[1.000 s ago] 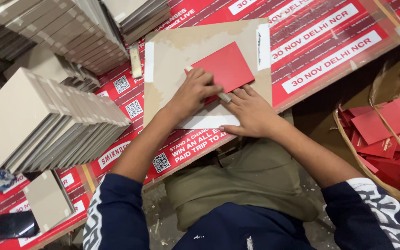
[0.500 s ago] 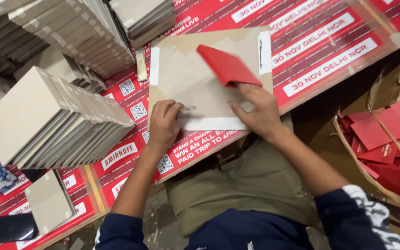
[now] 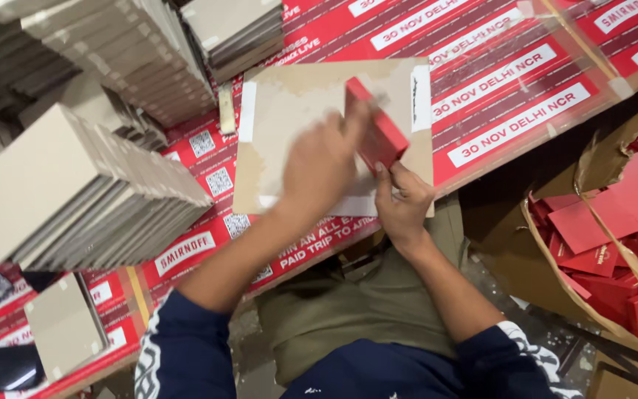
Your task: The person repeatedly applies glue to small red boxes using a roller and places them on a cardboard sheet. The person handles the boxes one at a time, rolling glue on multiple sides before setting them aside.
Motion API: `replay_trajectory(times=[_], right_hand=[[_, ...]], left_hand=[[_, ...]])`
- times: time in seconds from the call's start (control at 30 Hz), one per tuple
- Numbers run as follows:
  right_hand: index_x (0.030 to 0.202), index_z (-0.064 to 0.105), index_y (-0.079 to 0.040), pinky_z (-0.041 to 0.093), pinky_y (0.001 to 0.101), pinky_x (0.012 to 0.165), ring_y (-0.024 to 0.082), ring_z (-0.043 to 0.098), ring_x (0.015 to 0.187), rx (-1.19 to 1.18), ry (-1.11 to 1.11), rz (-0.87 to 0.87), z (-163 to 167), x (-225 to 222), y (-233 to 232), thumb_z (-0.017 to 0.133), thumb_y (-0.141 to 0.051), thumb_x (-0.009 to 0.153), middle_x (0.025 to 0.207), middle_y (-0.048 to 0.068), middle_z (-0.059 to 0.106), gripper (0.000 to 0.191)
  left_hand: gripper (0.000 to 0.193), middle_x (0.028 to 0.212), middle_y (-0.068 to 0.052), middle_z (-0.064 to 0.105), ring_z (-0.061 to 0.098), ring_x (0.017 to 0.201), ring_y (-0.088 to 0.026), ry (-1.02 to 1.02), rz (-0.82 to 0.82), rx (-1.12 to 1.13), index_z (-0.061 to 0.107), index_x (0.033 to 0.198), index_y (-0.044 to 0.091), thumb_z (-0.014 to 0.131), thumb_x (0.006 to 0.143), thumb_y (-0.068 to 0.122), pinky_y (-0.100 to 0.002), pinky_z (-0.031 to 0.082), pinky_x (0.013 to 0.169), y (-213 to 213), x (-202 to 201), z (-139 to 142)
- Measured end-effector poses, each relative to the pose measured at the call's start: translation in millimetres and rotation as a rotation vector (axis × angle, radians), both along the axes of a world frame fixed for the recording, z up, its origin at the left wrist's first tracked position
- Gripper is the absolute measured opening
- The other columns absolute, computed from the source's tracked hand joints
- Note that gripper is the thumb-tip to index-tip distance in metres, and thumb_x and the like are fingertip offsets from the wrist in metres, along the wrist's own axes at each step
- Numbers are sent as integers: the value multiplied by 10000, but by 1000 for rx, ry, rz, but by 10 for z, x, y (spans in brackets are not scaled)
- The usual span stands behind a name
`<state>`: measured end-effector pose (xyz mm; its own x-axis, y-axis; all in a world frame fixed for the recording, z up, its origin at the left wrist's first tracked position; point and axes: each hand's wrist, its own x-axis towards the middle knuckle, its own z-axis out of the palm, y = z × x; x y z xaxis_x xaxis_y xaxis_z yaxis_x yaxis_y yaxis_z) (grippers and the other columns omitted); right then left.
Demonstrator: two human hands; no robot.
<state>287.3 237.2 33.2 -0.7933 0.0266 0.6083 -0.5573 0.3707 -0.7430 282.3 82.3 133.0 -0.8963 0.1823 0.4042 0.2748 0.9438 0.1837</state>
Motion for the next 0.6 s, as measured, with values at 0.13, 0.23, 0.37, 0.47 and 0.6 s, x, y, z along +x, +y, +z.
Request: replay_trajectory(times=[0.13,0.23,0.37,0.47,0.6], right_hand=[[1186,693,31,449,335,573,342,528,667,-395,-333,123,83,-191,79,651,-40,1017,853,183,670,188],[984,744,54,494,392,567,322,628,588,214,-64,-139,71,-248,114,772,-35,913,707,193,648,117],[992,688,35,520,385,640,326,684,722,92,91,46,-40,-150,89,725,10,975,834,185,670,47],[895,659,33,478,401,588,332,641,644,111,88,59,-122,-152,38,744,28,962,758,179,636,109],[960,679,56,485,397,585,315,639,641,104,132,140,-173,-171,83,676,56,900,746,170,622,60]], left_hand=[[581,1370,-355,536,675,746,-340,-216,-399,7,523,1311,37,686,760,130,-471,547,655,388,470,-118],[648,856,-151,642,661,725,-354,-151,-313,218,488,1430,7,687,827,136,-495,526,630,305,474,-157],[555,910,-163,645,670,680,-347,9,281,30,507,1441,60,631,900,56,-476,526,557,-27,0,-33],[604,926,-161,653,693,738,-342,21,241,-7,517,1426,65,630,832,38,-462,551,623,-136,-194,102],[649,928,-167,663,701,753,-344,-69,-48,-47,507,1409,40,667,782,83,-465,550,637,96,102,190]])
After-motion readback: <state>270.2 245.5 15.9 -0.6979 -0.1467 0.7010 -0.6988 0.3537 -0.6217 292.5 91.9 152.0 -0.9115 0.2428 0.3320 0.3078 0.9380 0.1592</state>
